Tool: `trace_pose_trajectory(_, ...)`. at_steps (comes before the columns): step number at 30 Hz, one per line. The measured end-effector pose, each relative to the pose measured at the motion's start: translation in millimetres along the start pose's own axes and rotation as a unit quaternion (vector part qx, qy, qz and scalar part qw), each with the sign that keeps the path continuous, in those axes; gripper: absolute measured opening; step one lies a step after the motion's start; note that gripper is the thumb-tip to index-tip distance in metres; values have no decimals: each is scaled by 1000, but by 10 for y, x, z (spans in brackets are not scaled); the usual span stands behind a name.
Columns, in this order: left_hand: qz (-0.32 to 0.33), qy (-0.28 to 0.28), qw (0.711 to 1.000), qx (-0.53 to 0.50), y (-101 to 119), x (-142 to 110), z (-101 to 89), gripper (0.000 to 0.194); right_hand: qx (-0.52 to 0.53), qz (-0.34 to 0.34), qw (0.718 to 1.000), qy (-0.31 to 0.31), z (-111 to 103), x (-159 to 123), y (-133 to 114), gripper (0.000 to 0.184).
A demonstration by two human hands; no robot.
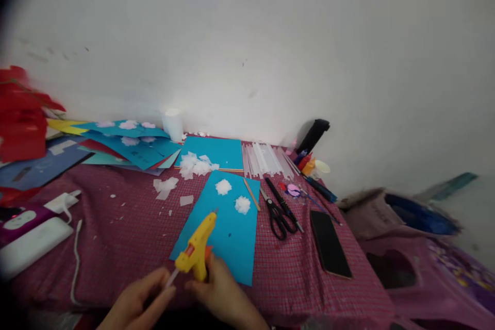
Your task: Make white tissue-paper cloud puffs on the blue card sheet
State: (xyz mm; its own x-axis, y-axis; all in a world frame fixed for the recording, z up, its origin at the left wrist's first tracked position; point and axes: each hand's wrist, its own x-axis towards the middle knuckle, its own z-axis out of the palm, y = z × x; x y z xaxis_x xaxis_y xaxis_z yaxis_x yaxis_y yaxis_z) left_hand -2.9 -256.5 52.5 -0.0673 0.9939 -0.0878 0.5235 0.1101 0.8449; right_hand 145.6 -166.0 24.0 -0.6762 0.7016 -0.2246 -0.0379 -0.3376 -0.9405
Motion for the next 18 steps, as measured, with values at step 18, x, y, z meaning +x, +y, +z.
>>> trace_pose_trajectory(18, 141, -137, 976, 97, 77, 343, 139, 23, 406, 39, 906, -116, -656, -62, 159, 52)
